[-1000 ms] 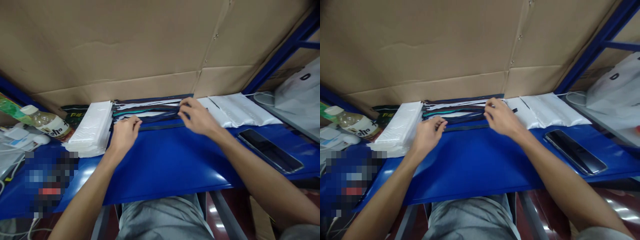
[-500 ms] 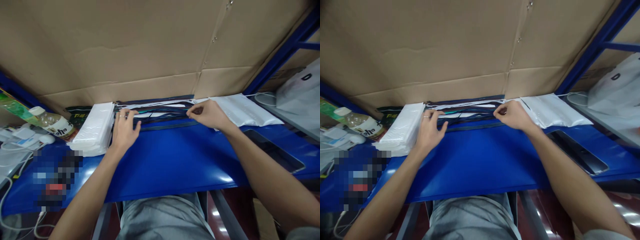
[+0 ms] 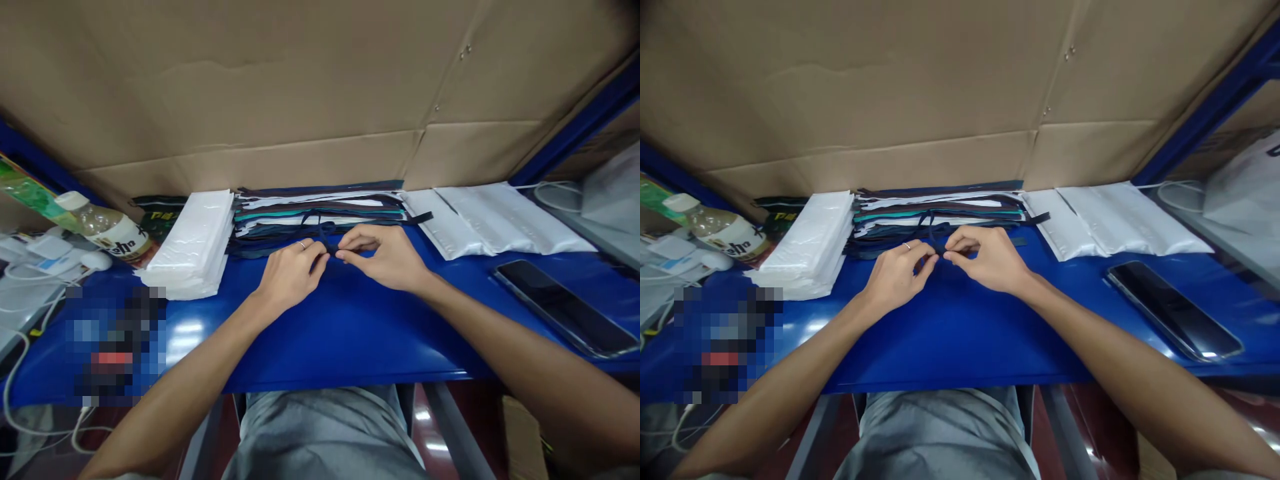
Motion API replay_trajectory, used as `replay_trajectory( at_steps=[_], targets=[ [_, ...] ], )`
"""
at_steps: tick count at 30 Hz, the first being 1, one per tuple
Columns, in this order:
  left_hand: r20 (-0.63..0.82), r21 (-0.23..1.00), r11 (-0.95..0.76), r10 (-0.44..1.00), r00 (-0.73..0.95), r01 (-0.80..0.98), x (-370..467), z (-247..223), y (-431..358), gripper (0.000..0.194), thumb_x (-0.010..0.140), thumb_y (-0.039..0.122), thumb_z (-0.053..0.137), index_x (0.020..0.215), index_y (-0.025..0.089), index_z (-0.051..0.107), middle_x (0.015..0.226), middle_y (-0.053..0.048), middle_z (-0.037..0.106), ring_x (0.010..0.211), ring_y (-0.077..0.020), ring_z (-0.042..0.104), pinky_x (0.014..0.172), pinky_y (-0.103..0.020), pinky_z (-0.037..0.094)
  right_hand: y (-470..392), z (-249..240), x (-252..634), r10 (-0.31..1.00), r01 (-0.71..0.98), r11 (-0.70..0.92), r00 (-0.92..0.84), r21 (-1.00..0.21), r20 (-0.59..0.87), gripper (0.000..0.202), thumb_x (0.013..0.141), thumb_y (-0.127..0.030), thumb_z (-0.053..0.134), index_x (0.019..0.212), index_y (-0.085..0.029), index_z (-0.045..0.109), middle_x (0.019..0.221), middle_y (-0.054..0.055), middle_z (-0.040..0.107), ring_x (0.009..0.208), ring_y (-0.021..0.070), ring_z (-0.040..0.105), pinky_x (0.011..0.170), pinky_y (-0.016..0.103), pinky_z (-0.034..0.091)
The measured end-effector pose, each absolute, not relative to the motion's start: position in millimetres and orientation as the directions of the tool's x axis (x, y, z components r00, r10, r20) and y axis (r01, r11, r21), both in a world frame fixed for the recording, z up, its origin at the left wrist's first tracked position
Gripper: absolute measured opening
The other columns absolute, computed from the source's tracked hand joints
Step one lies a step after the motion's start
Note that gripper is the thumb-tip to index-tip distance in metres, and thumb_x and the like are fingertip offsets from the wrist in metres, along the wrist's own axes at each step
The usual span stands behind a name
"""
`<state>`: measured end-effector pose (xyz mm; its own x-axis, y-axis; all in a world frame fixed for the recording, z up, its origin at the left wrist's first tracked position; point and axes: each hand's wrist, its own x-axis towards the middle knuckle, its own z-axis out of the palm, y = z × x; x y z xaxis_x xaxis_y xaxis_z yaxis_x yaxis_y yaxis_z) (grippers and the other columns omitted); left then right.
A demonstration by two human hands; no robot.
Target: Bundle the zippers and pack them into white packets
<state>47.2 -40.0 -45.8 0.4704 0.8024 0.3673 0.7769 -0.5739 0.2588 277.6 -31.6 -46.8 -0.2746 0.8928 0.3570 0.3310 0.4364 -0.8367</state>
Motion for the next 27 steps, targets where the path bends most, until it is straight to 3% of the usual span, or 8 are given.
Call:
replay_trajectory(
  at_steps=[3,7,11,16,20,27],
  targets=[
    [0.389,0.273,-0.527,0.826,0.409,0.805,40.5,-34.6,-37.2,0.024,0.108,0.033,0.057,0.099,0.023,0.077,0.090,-0.003,0.077,0.075,-0.0194,0.069,0.066,-0.033,0.046,-23.0,-39.7,289.6,0.919,0.346,0.387,-0.218,-0.855,0.328,0.023,0.086,-0.041,0.086,0.096,-0.023,0.075,0.089,0.006,0.084,0.081,0.0273,0.082,0.075,0.040,0.066],
    [0.384,0.282,-0.281,0.909,0.161,0.917,2.0,-11.8,-21.0,0.020,0.097,0.035,0.065,0.089,0.023,0.078,0.079,-0.004,0.077,0.072,-0.0215,0.069,0.068,-0.034,0.048,-8.9,-20.6,335.4,0.952,0.535,0.279,-0.044,-0.798,0.304,0.018,0.084,-0.034,0.085,0.098,-0.024,0.077,0.085,0.007,0.083,0.078,0.0294,0.081,0.063,0.037,0.058],
    [0.363,0.172,0.026,0.928,-0.087,0.985,-47.9,8.3,-6.1,0.020,0.089,0.040,0.069,0.088,0.024,0.082,0.084,-0.007,0.080,0.084,-0.0301,0.073,0.078,-0.040,0.055,2.7,-7.2,396.0,0.933,0.803,0.115,0.115,-0.585,0.341,0.013,0.082,-0.020,0.080,0.095,-0.024,0.079,0.084,0.007,0.082,0.088,0.0295,0.080,0.074,0.039,0.056],
    [0.157,0.043,0.126,0.979,-0.131,0.991,-71.4,11.0,-1.5,0.026,0.084,0.046,0.073,0.095,0.026,0.087,0.100,-0.012,0.082,0.099,-0.0407,0.075,0.087,-0.051,0.059,8.9,-7.5,425.1,0.973,0.870,0.002,0.112,-0.493,0.201,0.019,0.081,-0.015,0.080,0.099,-0.021,0.078,0.084,0.010,0.082,0.082,0.0245,0.077,0.073,0.038,0.050],
    [0.029,-0.046,0.147,0.989,-0.146,0.988,-71.4,3.1,1.7,0.032,0.083,0.051,0.076,0.099,0.026,0.087,0.102,-0.016,0.080,0.101,-0.0426,0.075,0.086,-0.051,0.060,16.3,-16.1,421.8,0.999,0.906,0.002,0.017,-0.423,0.041,0.020,0.083,-0.025,0.087,0.101,-0.023,0.077,0.080,0.008,0.080,0.076,0.0254,0.072,0.073,0.040,0.048],
    [0.038,-0.080,0.139,0.990,-0.137,0.987,-69.1,0.6,0.6,0.028,0.084,0.048,0.076,0.100,0.028,0.086,0.102,-0.015,0.079,0.101,-0.0407,0.076,0.087,-0.050,0.061,23.8,-28.0,420.3,0.995,0.960,0.103,-0.094,-0.259,0.047,0.034,0.083,-0.050,0.089,0.105,-0.026,0.078,0.083,0.006,0.080,0.074,0.0273,0.070,0.073,0.042,0.048]
  ],
)
